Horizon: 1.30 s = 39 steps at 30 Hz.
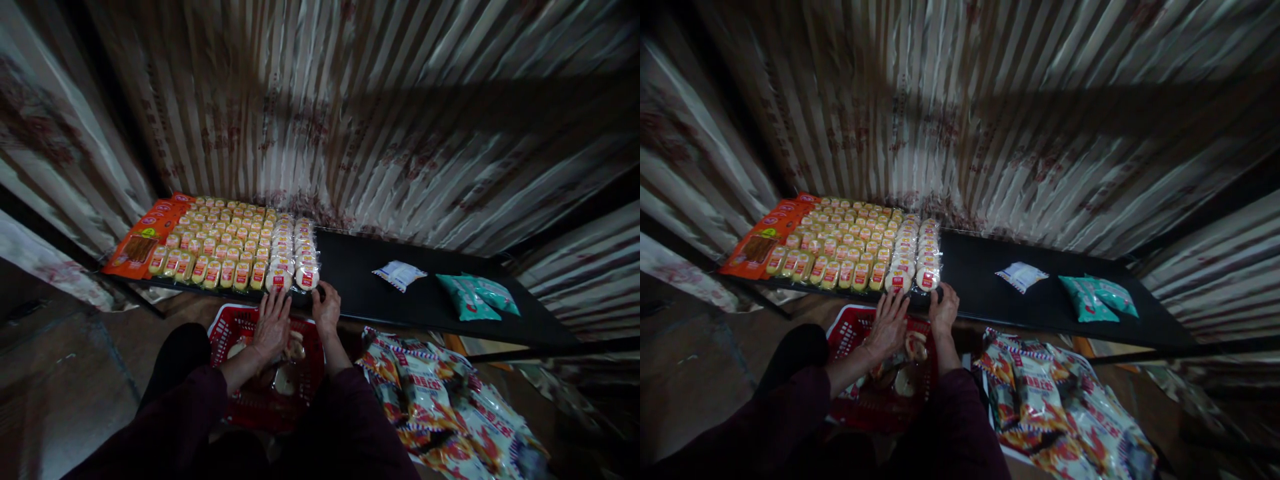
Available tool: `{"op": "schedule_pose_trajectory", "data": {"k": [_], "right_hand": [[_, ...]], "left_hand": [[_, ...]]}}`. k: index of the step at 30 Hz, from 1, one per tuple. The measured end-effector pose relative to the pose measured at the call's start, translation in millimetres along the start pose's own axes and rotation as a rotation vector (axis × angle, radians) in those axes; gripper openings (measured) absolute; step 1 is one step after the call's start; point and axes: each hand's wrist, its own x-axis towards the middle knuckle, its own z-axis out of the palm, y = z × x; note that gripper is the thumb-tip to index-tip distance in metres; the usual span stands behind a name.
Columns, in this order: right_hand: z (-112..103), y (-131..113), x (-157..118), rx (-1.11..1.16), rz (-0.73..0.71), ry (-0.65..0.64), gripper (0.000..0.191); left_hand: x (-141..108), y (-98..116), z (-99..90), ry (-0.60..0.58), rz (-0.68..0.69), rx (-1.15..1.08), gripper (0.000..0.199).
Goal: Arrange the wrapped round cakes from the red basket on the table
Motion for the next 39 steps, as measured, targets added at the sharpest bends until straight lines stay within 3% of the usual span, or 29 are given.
{"op": "schedule_pose_trajectory", "data": {"k": [9,23,34,39], "right_hand": [[-0.1,1.5,2.0,-0.027,0.016,-0.027,0.034],[-4.7,-7.3,-5.5,0.025,-0.017,0.049,0.033],[-9.9,-35.1,-49.3,0.036,-0.093,0.062,0.028],[-0.1,-38.6,-99.3,0.09,-0.159,-0.086,0.028]], "left_hand": [[9.8,-17.5,9.8,0.028,0.045,0.061,0.047],[-0.5,-23.0,7.3,0.009,0.13,0.025,0.052],[-16.8,-24.9,0.6,-0.065,0.135,-0.094,0.049],[-42.2,-22.8,2.0,-0.175,0.176,-0.188,0.047]]}}
